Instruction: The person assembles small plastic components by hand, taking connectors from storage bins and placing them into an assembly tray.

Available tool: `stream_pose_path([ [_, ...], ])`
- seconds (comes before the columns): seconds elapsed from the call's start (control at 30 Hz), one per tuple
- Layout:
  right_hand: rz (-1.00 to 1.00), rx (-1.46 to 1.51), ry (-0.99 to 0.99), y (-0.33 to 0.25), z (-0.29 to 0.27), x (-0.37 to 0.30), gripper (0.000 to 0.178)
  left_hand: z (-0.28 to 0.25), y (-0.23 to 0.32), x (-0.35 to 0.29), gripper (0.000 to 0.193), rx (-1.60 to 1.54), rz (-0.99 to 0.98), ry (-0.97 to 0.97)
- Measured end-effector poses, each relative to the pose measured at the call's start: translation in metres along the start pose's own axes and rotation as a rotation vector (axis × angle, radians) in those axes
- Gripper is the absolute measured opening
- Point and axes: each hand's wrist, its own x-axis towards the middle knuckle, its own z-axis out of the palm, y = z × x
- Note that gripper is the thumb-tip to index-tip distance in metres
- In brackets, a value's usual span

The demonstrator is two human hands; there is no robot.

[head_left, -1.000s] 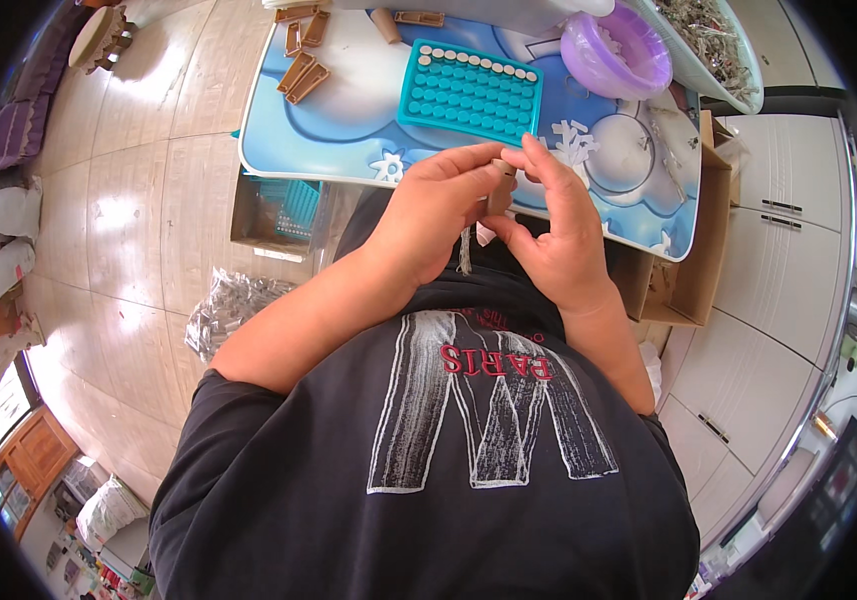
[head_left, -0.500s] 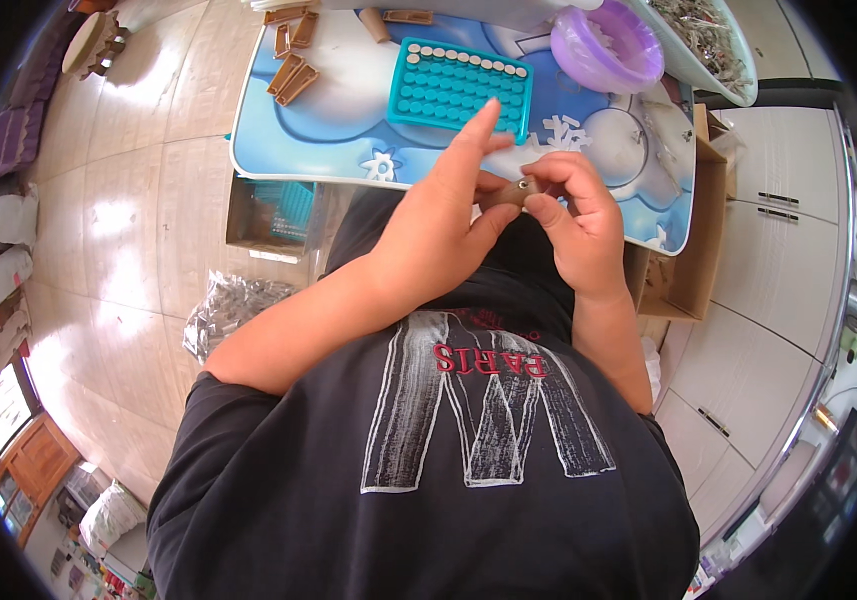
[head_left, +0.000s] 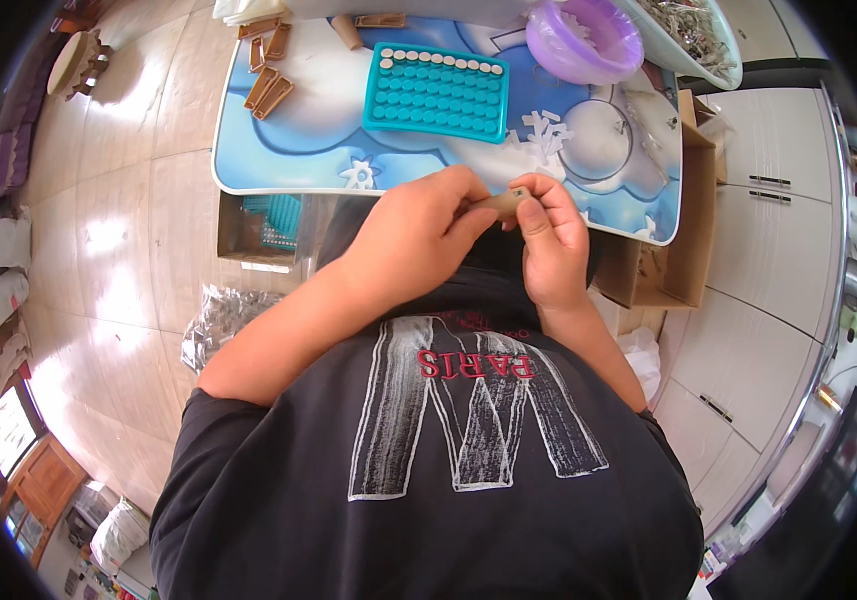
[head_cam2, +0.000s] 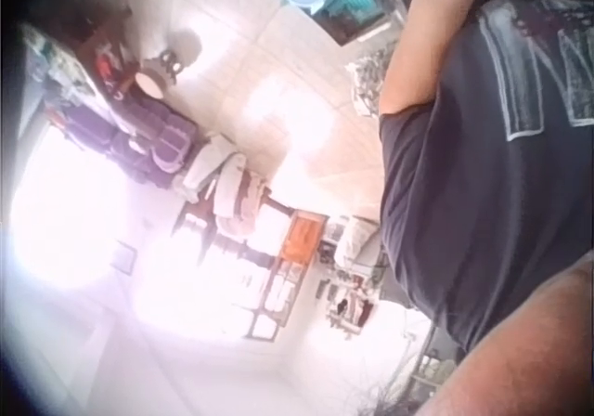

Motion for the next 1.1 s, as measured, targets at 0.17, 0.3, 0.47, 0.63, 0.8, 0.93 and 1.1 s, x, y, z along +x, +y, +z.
stream_pose_path([
  [0.17,-0.052,-0.371,-0.061,-0.004,-0.006,-0.002,0.024,0.007,-0.014,0.003,0.027,-0.876,-0.507,-0.225],
  [0.3,-0.309,-0.823,0.143,-0.013,-0.03,0.027,0.02,0.004,-0.017,0.006,0.033,-1.106,-0.662,-0.237],
  [0.47,-0.343,-1.072,0.077,-0.015,-0.047,0.057,0.023,0.002,-0.015,0.011,0.034,-1.247,-0.734,-0.197],
  [0.63,-0.286,-1.188,0.012,-0.013,-0.053,0.063,0.014,0.001,-0.023,0.01,0.03,-1.432,-0.7,-0.193],
  [0.8,-0.194,-1.08,0.059,-0.019,-0.049,0.06,0.01,0.005,-0.029,0.007,0.03,-1.666,-0.665,-0.254],
  [0.93,-0.044,-0.679,0.171,-0.026,-0.046,0.052,0.011,0.006,-0.029,0.006,0.037,-1.657,-0.636,-0.276],
  [1.1,-0.159,-0.414,0.128,-0.024,-0.01,0.023,0.011,0.008,-0.029,0.007,0.035,-1.653,-0.635,-0.243],
])
